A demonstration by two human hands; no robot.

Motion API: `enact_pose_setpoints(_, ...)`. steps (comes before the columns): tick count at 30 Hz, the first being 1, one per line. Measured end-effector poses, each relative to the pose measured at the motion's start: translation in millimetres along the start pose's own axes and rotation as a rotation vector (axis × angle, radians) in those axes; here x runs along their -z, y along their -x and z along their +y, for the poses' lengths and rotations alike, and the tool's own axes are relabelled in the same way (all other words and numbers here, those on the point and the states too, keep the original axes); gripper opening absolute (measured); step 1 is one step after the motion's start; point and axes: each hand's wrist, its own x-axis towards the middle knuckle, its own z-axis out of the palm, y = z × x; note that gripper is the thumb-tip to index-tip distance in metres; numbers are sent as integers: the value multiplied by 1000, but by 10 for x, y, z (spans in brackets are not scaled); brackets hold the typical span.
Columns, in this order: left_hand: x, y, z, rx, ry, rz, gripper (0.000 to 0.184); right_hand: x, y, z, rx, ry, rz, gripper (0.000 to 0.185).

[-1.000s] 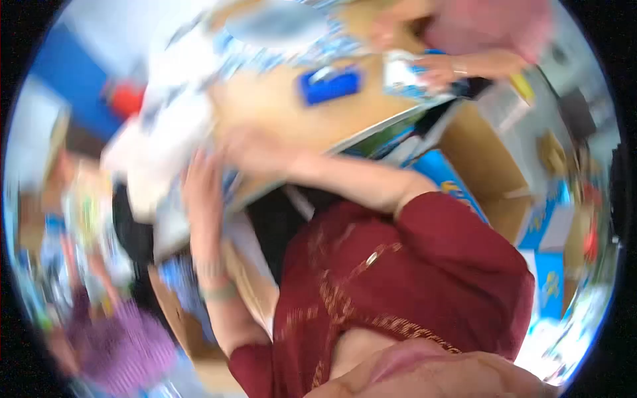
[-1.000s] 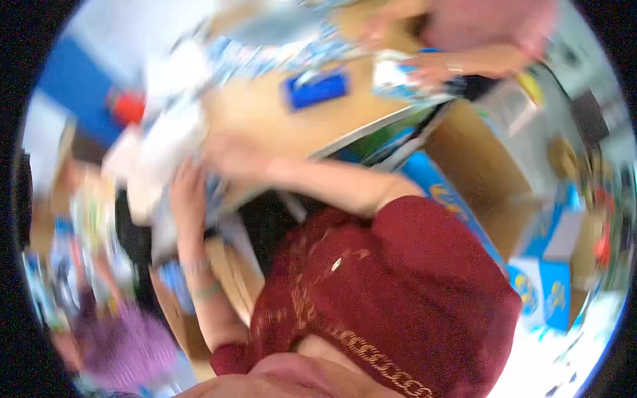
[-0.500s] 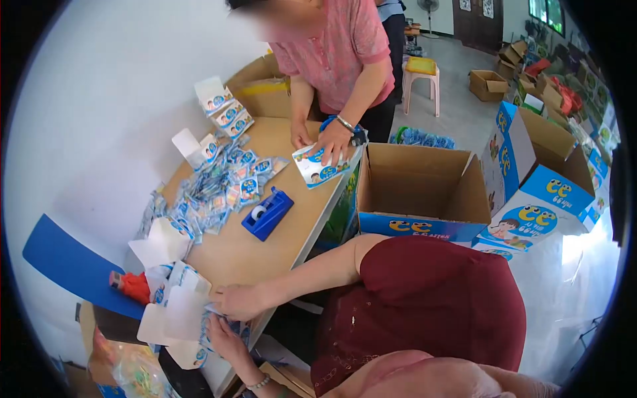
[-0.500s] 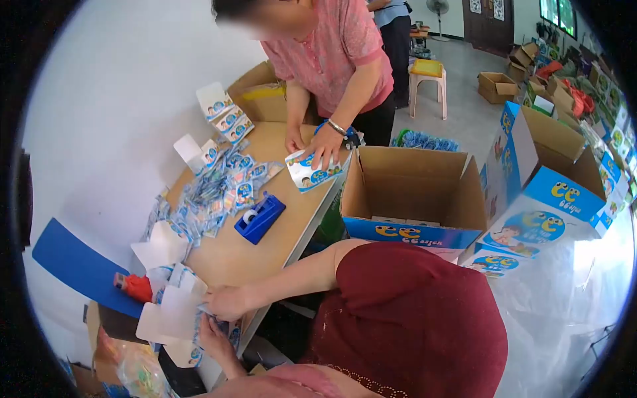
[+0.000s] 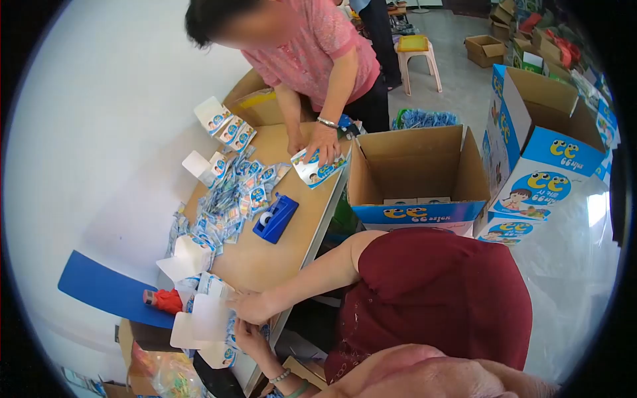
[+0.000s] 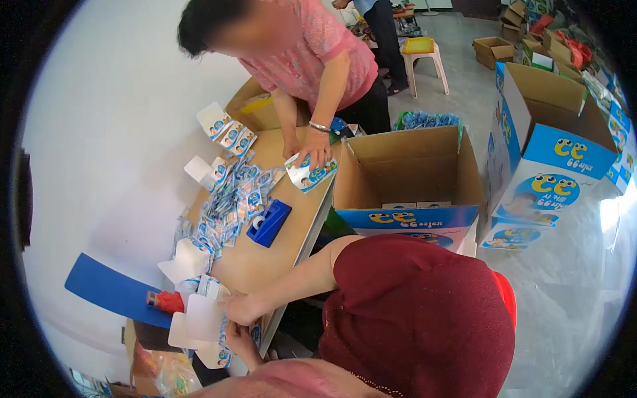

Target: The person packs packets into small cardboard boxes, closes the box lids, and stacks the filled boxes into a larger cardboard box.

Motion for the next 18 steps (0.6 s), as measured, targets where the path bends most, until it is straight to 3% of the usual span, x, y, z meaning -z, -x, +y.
enact_pose_setpoints(2, 23, -20, -38, -80, -39, -7, 30, -43, -46, -3, -93, -154, -220, 24)
enact_pose_setpoints(6, 28, -46, 9, -101, -30, -40, 29, -50, 7, 9, -102, -232, -207, 25)
enact_pose_setpoints(8, 27, -59, -91, -128, -51, -46, 29, -249, -29, 37, -100, -88, -79, 22)
enact_pose_setpoints(10, -8, -104, -165, 149, 498, -94, 26, -299, -33, 54, -146, -129, -60, 22)
enact_pose_setpoints(11, 23, -117, -218, 146, 495, -94, 26, -332, -37, 66, -196, -169, -52, 22)
enact_pose_setpoints(13, 109, -159, -235, -37, -123, -104, 21, -158, -19, 52, -195, -202, -165, 23)
enact_pose_setpoints(14, 111, -216, -293, -40, -125, -105, 21, -40, -4, 53, -192, -232, -283, 24)
enact_pose_setpoints(18, 96, -310, -216, 17, -62, -111, 17, 52, 95, 39, -159, -205, -187, 25)
